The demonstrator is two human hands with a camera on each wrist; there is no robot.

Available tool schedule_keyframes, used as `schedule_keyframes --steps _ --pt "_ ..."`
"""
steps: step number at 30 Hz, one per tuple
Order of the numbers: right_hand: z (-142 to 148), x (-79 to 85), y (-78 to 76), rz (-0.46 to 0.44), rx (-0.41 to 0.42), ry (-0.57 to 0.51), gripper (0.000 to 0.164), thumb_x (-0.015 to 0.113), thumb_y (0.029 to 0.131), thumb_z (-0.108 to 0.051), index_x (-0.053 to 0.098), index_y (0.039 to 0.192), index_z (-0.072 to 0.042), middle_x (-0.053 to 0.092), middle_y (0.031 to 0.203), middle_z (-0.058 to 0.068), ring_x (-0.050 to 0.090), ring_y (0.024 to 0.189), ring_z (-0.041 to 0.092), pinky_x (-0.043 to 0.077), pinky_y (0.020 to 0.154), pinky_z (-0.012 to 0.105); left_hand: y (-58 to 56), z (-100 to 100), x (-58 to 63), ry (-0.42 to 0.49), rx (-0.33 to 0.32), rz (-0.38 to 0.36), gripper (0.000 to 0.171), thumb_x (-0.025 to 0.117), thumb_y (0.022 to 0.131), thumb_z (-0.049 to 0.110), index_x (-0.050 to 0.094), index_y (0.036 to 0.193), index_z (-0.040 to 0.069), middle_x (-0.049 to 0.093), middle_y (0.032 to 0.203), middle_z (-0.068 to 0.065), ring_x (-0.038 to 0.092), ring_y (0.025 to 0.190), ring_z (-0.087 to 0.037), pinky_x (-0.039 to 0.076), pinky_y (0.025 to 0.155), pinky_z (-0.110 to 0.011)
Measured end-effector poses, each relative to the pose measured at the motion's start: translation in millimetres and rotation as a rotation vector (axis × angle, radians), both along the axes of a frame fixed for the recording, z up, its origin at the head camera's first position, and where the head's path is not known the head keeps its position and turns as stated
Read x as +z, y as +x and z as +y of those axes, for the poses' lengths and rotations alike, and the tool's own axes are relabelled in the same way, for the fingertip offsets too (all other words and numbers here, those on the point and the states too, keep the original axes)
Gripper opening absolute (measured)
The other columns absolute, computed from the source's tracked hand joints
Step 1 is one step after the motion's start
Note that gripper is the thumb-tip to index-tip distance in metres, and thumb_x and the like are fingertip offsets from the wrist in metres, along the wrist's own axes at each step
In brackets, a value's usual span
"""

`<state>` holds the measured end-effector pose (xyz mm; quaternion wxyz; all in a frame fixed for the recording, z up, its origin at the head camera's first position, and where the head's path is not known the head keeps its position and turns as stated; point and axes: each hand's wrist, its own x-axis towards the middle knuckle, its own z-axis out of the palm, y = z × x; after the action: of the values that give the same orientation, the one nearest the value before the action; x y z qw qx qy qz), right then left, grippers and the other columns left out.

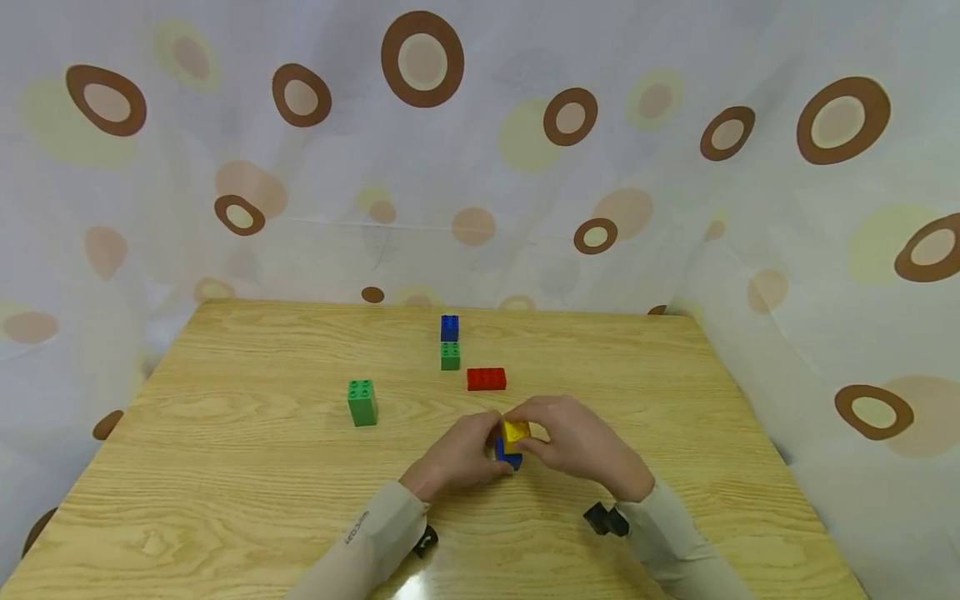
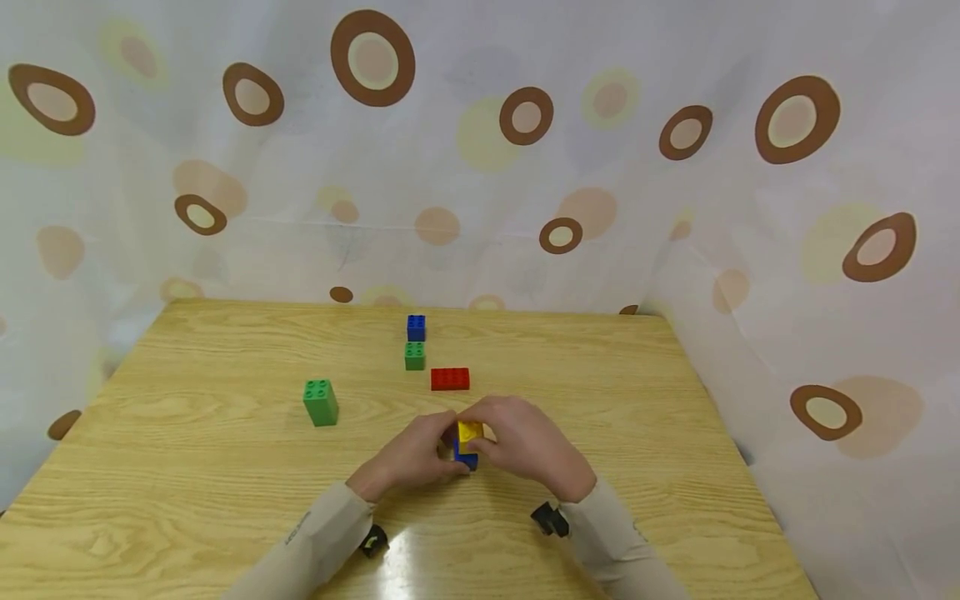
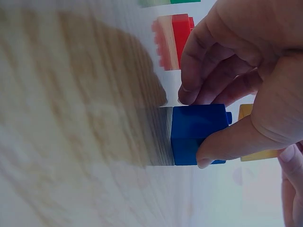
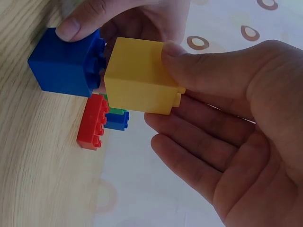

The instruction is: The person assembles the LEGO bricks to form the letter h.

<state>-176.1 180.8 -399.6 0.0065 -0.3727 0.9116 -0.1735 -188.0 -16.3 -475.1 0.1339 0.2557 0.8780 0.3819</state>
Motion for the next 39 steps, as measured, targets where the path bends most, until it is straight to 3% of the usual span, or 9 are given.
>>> schedule_keyframes --steps 16,29,39 --pt "-4.9 -6.6 -2.6 -0.044 0.004 0.021 0.028 0.079 0.089 -0.014 0.075 0.116 -0.006 0.075 0.113 0.006 0.071 0.103 0.024 0.058 0.088 0.041 -0.9 -3.2 0.3 0.013 -0.019 0.010 0.037 0.085 0.084 0.018 0.062 0.113 0.012 0.062 0.095 0.006 0.055 0.083 -0.011 0.048 0.075 -0.020" --pt "-5.5 -7.5 -6.9 -0.106 0.008 -0.008 0.030 0.081 0.087 -0.014 0.076 0.116 -0.007 0.076 0.110 0.005 0.072 0.096 0.019 0.058 0.080 0.031 -2.2 -2.9 1.5 -0.004 -0.023 0.005 0.038 0.086 0.082 0.017 0.064 0.113 0.014 0.060 0.088 0.009 0.051 0.077 -0.009 0.046 0.071 -0.020" --pt "-4.7 -6.3 -11.1 -0.069 0.047 -0.006 0.029 0.082 0.085 -0.015 0.077 0.112 -0.007 0.077 0.105 0.003 0.072 0.091 0.016 0.057 0.077 0.029 -3.5 1.0 6.1 -0.025 -0.011 0.006 0.037 0.088 0.080 0.018 0.066 0.109 0.013 0.062 0.084 0.005 0.049 0.072 -0.008 0.043 0.065 -0.020"
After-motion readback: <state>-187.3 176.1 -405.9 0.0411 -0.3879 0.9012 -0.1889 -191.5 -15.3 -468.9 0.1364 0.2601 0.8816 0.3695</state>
